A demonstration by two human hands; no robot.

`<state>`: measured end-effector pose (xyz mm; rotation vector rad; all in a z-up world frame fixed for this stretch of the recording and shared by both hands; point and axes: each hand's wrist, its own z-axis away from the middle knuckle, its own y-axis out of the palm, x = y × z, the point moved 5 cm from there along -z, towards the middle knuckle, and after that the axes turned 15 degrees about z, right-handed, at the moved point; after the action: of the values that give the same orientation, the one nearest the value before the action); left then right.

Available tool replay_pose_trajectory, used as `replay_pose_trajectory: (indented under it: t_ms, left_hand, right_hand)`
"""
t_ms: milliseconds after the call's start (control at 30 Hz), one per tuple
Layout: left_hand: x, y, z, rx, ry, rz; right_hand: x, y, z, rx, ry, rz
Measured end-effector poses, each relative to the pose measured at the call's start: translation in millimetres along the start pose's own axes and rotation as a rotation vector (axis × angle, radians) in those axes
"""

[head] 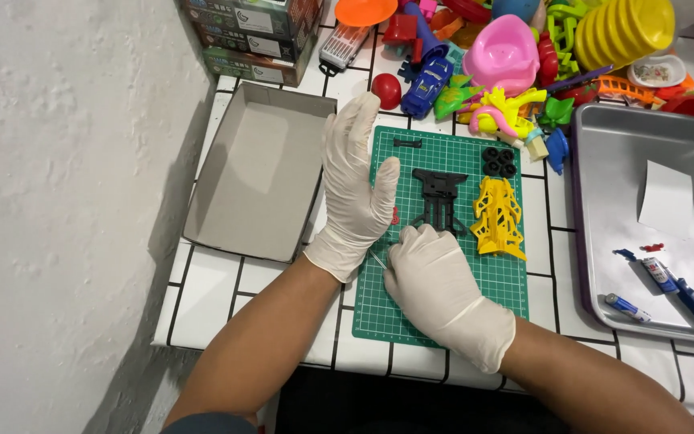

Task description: Installing a motor, gears, and batteries into a toy car chassis on a cutting mat.

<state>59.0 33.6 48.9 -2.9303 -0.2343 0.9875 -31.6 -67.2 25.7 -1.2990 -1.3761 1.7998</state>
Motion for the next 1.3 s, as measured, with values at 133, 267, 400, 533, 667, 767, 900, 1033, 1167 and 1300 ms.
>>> replay_pose_trajectory:
  t_ms: [133, 267, 400, 533, 667, 767, 900, 1033, 1167, 1300]
  left_hand:
    - [-1, -2, -1, -0.006, 0.001, 0.02]
    - [-1, 2, 1, 0.009, -0.006, 0.013]
    - [-3, 2, 0, 0.016, -0.009, 0.022]
    - [-4, 1, 0, 0.012, -0.009, 0.028]
    - [-5, 1, 0, 0.013, -0.006, 0.032]
    - [-5, 1, 0, 0.019, 0.002, 0.033]
    - [-4, 1, -1, 0.022, -0.002, 0.032]
    - [-3, 1, -1, 0.034, -0.013, 0.029]
    - [-6, 0, -3, 0.039, -0.013, 0.036]
    - [-10, -4, -6, 0.04, -0.016, 0.036]
  right_hand:
    - [-1, 1, -1, -0.01, -0.019, 0.044]
    - [-1, 6, -5, -0.001, -0.015, 0.045]
    - [0, 0, -4, -0.033, 0.009, 0.092]
    - [12, -4, 4, -0.141, 0.013, 0.226]
    - [22, 3, 1, -0.127, 0.007, 0.329]
    - [26, 3, -4, -0.138, -0.013, 0.351]
    - [29, 2, -6, -0.055, -0.065, 0.354]
    - [27, -4, -5, -0.055, -0.095, 0.364]
    - [15, -25, -2, -0.099, -0.101, 0.332]
    - [-43, -66, 6, 0.101, 0.024, -0.306]
